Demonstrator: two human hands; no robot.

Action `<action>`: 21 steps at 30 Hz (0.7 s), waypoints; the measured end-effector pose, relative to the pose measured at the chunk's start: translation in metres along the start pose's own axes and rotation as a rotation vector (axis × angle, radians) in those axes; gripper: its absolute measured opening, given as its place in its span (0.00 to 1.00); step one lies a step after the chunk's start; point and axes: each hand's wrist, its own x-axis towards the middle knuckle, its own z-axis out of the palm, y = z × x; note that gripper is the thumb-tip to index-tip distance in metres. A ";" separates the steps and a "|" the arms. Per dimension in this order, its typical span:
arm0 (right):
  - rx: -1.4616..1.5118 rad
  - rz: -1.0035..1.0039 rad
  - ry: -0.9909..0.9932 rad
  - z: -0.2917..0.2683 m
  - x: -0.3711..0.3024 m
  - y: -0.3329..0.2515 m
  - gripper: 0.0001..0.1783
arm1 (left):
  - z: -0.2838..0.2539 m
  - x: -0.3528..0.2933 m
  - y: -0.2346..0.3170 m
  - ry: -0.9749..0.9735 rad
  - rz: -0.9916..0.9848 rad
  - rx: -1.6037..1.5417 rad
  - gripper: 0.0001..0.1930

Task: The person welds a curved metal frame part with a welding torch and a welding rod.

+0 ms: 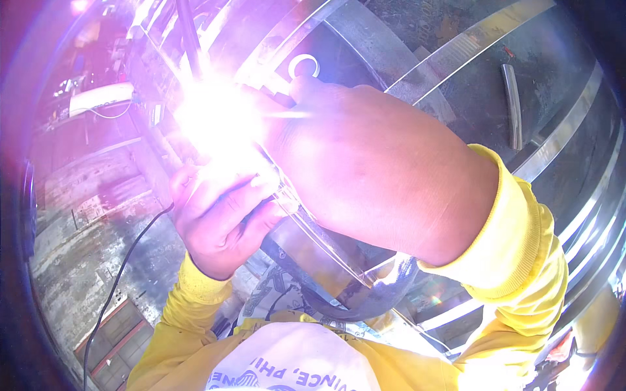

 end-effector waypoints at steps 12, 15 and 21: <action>-0.051 0.156 -0.066 -0.008 0.001 -0.016 0.43 | 0.003 -0.012 -0.002 0.029 -0.006 0.074 0.23; -0.057 0.133 -0.064 -0.009 0.001 -0.016 0.42 | 0.000 -0.012 -0.001 0.034 -0.007 0.081 0.23; -0.046 -0.086 0.011 -0.005 0.000 -0.002 0.41 | -0.001 0.000 -0.003 0.015 0.011 -0.090 0.23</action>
